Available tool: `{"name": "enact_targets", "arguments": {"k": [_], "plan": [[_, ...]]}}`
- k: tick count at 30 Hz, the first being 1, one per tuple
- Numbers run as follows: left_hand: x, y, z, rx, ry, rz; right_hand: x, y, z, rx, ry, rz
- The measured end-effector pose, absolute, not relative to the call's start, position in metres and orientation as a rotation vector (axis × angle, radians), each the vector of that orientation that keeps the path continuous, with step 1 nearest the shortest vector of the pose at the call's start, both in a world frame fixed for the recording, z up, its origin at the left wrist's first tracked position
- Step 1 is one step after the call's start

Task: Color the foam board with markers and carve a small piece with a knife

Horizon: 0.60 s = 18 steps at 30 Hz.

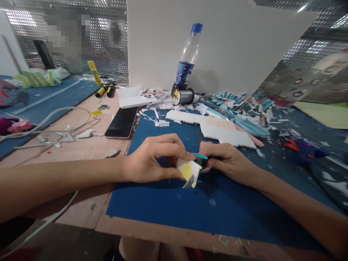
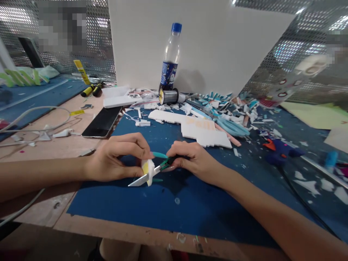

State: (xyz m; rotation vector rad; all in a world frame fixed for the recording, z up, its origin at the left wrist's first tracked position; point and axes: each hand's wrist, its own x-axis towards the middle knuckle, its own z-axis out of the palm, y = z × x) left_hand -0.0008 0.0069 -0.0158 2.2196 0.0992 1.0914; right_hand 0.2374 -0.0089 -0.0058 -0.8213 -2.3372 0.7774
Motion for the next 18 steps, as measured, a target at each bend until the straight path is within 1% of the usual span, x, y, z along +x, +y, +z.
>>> {"name": "enact_targets", "arguments": {"k": [6,18], "plan": [[-0.0015,0.0079,-0.0181,2.241,0.115,1.065,0.2340,-0.0115,-0.0045,-0.843,-2.331,0.815],[-0.0008,0.0071,-0.0163,2.304,0.178,1.013,0.2315,-0.0132,-0.0034,-0.824,-2.350,0.787]]}}
